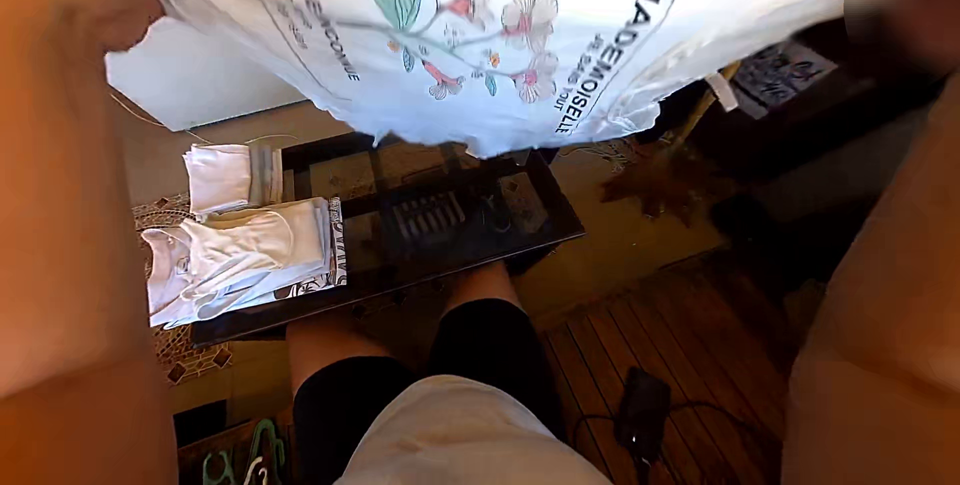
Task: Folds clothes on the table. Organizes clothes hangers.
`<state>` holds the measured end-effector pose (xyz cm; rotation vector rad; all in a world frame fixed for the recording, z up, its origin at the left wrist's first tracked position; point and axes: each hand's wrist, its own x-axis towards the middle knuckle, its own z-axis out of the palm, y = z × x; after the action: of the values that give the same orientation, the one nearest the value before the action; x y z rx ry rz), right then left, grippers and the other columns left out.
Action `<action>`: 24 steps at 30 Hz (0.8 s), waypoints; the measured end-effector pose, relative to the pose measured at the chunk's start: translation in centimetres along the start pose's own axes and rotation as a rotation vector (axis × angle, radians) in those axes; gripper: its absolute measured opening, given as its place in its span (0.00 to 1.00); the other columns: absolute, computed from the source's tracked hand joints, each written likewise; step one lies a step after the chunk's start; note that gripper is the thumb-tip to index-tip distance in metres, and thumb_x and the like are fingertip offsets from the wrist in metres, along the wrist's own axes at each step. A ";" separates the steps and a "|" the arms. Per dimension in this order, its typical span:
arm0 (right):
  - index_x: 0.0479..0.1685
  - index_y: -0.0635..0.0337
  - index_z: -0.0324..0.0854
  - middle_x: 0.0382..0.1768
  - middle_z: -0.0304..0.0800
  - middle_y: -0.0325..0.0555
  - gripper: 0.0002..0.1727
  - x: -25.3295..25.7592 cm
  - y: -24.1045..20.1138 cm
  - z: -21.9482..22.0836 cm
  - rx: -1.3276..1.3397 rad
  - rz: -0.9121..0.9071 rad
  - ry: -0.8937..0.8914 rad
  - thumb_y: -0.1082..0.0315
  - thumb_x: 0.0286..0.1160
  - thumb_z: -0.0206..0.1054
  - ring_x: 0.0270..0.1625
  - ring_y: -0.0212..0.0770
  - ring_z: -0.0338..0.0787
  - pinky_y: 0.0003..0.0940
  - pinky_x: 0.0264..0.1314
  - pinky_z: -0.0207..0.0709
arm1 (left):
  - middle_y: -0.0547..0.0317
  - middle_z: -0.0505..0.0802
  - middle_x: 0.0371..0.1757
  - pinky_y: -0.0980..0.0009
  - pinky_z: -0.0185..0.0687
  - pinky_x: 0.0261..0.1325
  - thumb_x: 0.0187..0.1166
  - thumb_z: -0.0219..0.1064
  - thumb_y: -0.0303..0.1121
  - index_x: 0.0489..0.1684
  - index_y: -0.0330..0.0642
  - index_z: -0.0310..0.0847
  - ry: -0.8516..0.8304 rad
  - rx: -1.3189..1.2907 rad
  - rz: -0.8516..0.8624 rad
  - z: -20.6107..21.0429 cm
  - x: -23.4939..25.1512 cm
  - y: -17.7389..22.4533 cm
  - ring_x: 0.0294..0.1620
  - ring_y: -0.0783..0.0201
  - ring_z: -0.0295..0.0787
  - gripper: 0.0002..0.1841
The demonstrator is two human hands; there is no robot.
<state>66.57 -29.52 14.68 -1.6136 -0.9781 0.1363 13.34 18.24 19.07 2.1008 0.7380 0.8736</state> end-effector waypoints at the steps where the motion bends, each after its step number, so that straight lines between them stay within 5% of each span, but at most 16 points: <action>1: 0.47 0.40 0.78 0.39 0.85 0.16 0.09 -1.9 0.4 -0.7 -0.058 -0.033 -0.060 0.69 0.80 0.58 0.45 0.15 0.86 0.18 0.53 0.84 | 0.77 0.88 0.43 0.79 0.86 0.47 0.81 0.66 0.31 0.54 0.52 0.79 -0.011 0.036 -0.014 0.2 -1.9 -0.1 0.40 0.84 0.86 0.09; 2: 0.53 0.40 0.81 0.43 0.86 0.14 0.09 -4.2 1.5 -1.3 -0.111 -0.054 -0.096 0.63 0.81 0.61 0.46 0.14 0.86 0.17 0.53 0.84 | 0.74 0.85 0.55 0.81 0.85 0.51 0.81 0.67 0.34 0.70 0.52 0.76 -0.060 0.120 -0.007 0.8 -4.4 0.3 0.46 0.85 0.85 0.19; 4: 0.58 0.41 0.86 0.48 0.89 0.16 0.12 -9.5 4.5 -1.0 -0.204 -0.087 -0.096 0.54 0.83 0.64 0.48 0.12 0.86 0.18 0.54 0.83 | 0.61 0.82 0.70 0.74 0.82 0.58 0.83 0.64 0.36 0.80 0.47 0.71 -0.141 0.270 0.011 2.8 -10.1 0.5 0.53 0.80 0.82 0.25; 7: 0.59 0.75 0.82 0.56 0.89 0.55 0.19 -18.2 7.8 4.0 -0.331 0.030 -0.059 0.67 0.84 0.56 0.54 0.25 0.85 0.29 0.64 0.79 | 0.51 0.88 0.64 0.68 0.85 0.57 0.84 0.64 0.30 0.68 0.37 0.81 -0.172 0.307 0.007 7.0 -17.5 -2.2 0.49 0.72 0.86 0.16; 9: 0.59 0.80 0.81 0.59 0.88 0.65 0.18 -22.9 12.3 7.1 -0.336 0.118 -0.073 0.73 0.85 0.53 0.57 0.39 0.88 0.38 0.67 0.80 | 0.39 0.87 0.65 0.55 0.82 0.67 0.83 0.63 0.23 0.57 0.27 0.85 -0.234 0.264 -0.028 9.6 -20.9 -5.8 0.61 0.55 0.87 0.11; 11: 0.60 0.82 0.81 0.61 0.86 0.72 0.16 -26.7 16.6 9.4 -0.323 0.213 -0.106 0.79 0.85 0.52 0.62 0.55 0.88 0.50 0.71 0.78 | 0.38 0.89 0.62 0.53 0.82 0.68 0.82 0.63 0.22 0.54 0.25 0.86 -0.263 0.239 -0.073 12.2 -23.7 -10.1 0.62 0.52 0.88 0.11; 16: 0.70 0.79 0.78 0.65 0.80 0.79 0.21 -32.1 20.3 12.7 -0.351 0.344 -0.119 0.82 0.76 0.64 0.69 0.69 0.81 0.60 0.73 0.74 | 0.40 0.93 0.53 0.65 0.83 0.58 0.84 0.64 0.30 0.52 0.26 0.89 -0.232 0.196 -0.202 15.7 -28.9 -15.6 0.49 0.63 0.90 0.13; 19: 0.69 0.78 0.79 0.59 0.80 0.83 0.27 -33.5 20.0 13.1 -0.515 0.249 -0.099 0.79 0.67 0.75 0.63 0.78 0.81 0.69 0.66 0.75 | 0.37 0.90 0.56 0.71 0.82 0.52 0.73 0.72 0.34 0.53 0.25 0.89 -0.247 0.138 -0.183 16.0 -30.8 -15.9 0.49 0.64 0.86 0.19; 22: 0.52 0.79 0.87 0.49 0.84 0.81 0.14 -33.9 19.0 13.0 -0.615 0.160 0.018 0.86 0.67 0.65 0.57 0.78 0.85 0.67 0.62 0.77 | 0.30 0.88 0.57 0.58 0.80 0.65 0.68 0.76 0.35 0.57 0.24 0.88 -0.303 0.217 -0.032 15.9 -31.7 -15.8 0.59 0.48 0.85 0.24; 24: 0.47 0.78 0.89 0.46 0.85 0.79 0.14 -34.1 19.1 12.8 -0.631 0.108 0.108 0.85 0.69 0.61 0.52 0.74 0.86 0.62 0.59 0.78 | 0.26 0.89 0.53 0.49 0.84 0.62 0.70 0.71 0.20 0.52 0.23 0.90 -0.300 0.324 0.058 16.1 -32.0 -15.0 0.54 0.37 0.89 0.14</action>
<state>47.14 -41.21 -19.69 -2.2232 -0.8973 -0.2070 3.03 -2.78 -11.93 2.4792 0.6957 0.4732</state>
